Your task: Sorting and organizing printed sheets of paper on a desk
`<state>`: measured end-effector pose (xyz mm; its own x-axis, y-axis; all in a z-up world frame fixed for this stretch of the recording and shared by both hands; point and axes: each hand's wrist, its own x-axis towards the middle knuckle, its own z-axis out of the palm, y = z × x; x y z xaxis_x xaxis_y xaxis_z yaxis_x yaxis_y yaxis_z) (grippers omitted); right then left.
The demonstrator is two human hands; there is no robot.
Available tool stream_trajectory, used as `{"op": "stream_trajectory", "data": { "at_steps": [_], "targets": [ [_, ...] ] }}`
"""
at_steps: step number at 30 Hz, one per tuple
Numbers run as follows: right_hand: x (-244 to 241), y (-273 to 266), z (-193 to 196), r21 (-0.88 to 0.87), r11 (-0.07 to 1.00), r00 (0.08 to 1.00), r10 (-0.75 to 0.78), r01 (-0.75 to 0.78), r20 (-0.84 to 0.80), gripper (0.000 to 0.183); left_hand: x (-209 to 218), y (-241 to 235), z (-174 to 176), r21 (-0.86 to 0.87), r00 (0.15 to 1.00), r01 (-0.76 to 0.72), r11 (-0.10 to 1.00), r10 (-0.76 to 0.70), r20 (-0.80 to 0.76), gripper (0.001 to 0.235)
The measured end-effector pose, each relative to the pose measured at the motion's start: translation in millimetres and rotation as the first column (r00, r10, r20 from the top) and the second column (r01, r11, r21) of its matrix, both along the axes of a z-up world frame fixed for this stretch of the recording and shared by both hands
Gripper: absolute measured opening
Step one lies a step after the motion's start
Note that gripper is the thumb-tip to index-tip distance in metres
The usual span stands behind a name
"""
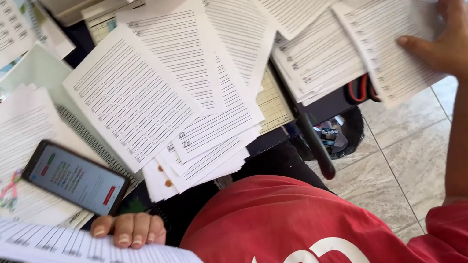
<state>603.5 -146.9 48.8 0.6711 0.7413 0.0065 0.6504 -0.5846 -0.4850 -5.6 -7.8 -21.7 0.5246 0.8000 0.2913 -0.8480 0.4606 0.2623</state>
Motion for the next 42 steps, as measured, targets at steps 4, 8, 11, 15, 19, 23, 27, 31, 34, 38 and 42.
{"op": "stream_trajectory", "data": {
  "at_steps": [4,8,11,15,19,23,27,31,34,38,42],
  "targets": [
    [53,-8,-48,0.165,0.978,0.992,0.129,-0.125,-0.014,0.106,3,-5,23,0.01,0.999,-0.01,1.0,0.01,-0.044,0.025],
    [61,-17,-59,0.213,0.966,0.986,0.124,-0.145,0.11,0.07,6,-10,34,0.009,0.986,-0.069,0.998,0.07,-0.152,0.015],
    [52,-13,-68,0.243,0.941,0.942,0.162,-0.238,0.296,0.058,2,-8,27,0.034,0.988,-0.066,0.997,0.07,-0.138,0.017],
    [-46,28,-57,0.395,0.893,0.967,0.252,-0.214,-0.045,0.04,5,-3,22,0.055,0.991,-0.048,0.997,0.054,-0.122,0.022],
    [-154,91,3,0.191,0.894,0.858,0.443,-0.404,-0.261,0.043,7,-5,27,0.043,0.993,-0.042,0.998,0.047,-0.106,0.017],
    [-175,129,7,0.183,0.945,0.786,0.327,-0.271,-0.524,0.054,-3,-11,26,0.04,0.99,-0.078,0.996,0.082,-0.111,0.02],
    [-182,139,12,0.237,0.963,0.722,0.254,-0.127,-0.643,0.056,-14,-13,16,0.003,0.989,-0.099,0.995,0.099,-0.112,0.02],
    [-176,140,-1,0.39,0.918,0.691,0.324,-0.066,-0.646,0.051,-14,-12,17,-0.003,0.987,-0.113,0.994,0.111,-0.115,0.018],
    [-175,133,12,0.65,0.667,0.741,0.63,-0.364,-0.232,0.04,-10,-10,17,0.012,0.989,-0.101,0.995,0.102,-0.103,0.02],
    [-163,115,56,0.619,0.497,0.792,0.436,-0.608,0.428,0.034,-7,-11,16,0.02,0.99,-0.091,0.996,0.093,-0.109,0.016],
    [-27,42,-41,0.723,0.59,0.886,-0.031,-0.358,0.463,0.066,-8,-13,15,0.011,0.986,-0.108,0.994,0.109,-0.127,0.019]
  ]
}}
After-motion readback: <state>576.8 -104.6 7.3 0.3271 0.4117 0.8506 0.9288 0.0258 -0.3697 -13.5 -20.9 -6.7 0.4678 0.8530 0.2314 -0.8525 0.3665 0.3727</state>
